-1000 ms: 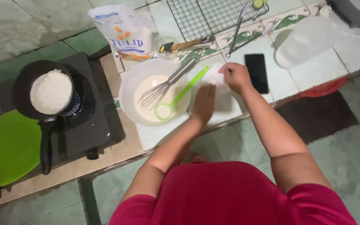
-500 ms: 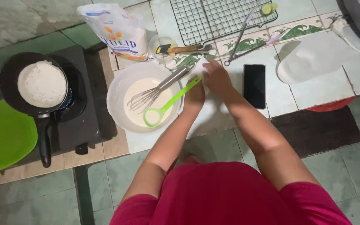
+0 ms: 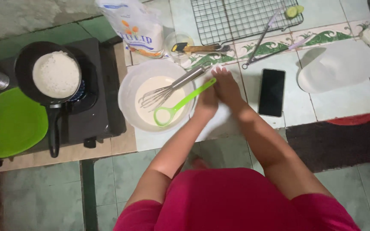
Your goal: Preparing batter and cooking crepes on a stovetop.
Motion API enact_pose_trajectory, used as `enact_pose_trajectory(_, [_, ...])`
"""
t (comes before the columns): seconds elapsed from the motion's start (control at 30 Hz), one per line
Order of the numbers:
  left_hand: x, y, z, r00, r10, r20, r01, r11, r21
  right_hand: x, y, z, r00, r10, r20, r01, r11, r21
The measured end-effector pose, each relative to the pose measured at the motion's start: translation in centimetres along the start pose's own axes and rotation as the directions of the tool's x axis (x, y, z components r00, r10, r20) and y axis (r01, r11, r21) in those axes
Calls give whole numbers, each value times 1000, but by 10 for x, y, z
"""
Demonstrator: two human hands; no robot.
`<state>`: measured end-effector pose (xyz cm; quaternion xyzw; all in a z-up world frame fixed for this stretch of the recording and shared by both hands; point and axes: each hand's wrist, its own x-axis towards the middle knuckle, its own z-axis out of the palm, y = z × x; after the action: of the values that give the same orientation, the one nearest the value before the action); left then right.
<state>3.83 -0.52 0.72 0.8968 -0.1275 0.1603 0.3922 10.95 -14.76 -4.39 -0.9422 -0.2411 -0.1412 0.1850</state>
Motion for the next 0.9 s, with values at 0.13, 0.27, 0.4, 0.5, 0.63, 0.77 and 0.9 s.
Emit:
enact_pose_trajectory(0.13, [-56,15,-14,983,129,132,-134,990,32,-9,-14,-11,1000,-20,0,20,996,84])
enact_pose_trajectory(0.27, [-120,65,-160,929,328,173,-336,942,17,-11,-17,-20,999,21,-39,-16,993,119])
enact_pose_trajectory(0.4, [-165,-25,-324,976,-216,40,212,974,86,-15,4,-3,984,-89,-156,101,992,71])
enact_pose_trajectory(0.5, [-152,-105,-449,786,-95,-611,524,628,576,-6,-22,-37,988,153,-1,-148,962,231])
enact_pose_trajectory(0.63, [-142,-175,-513,745,-142,-652,659,308,686,-9,-20,-38,996,42,-84,-24,980,197])
enact_pose_trajectory(0.77, [-154,-244,-522,427,-845,-323,841,240,485,-8,-32,-53,999,14,-48,-9,994,112])
enact_pose_trajectory(0.9, [-183,-316,-507,673,-707,-217,709,532,463,-8,-36,-58,998,36,-49,-33,997,75])
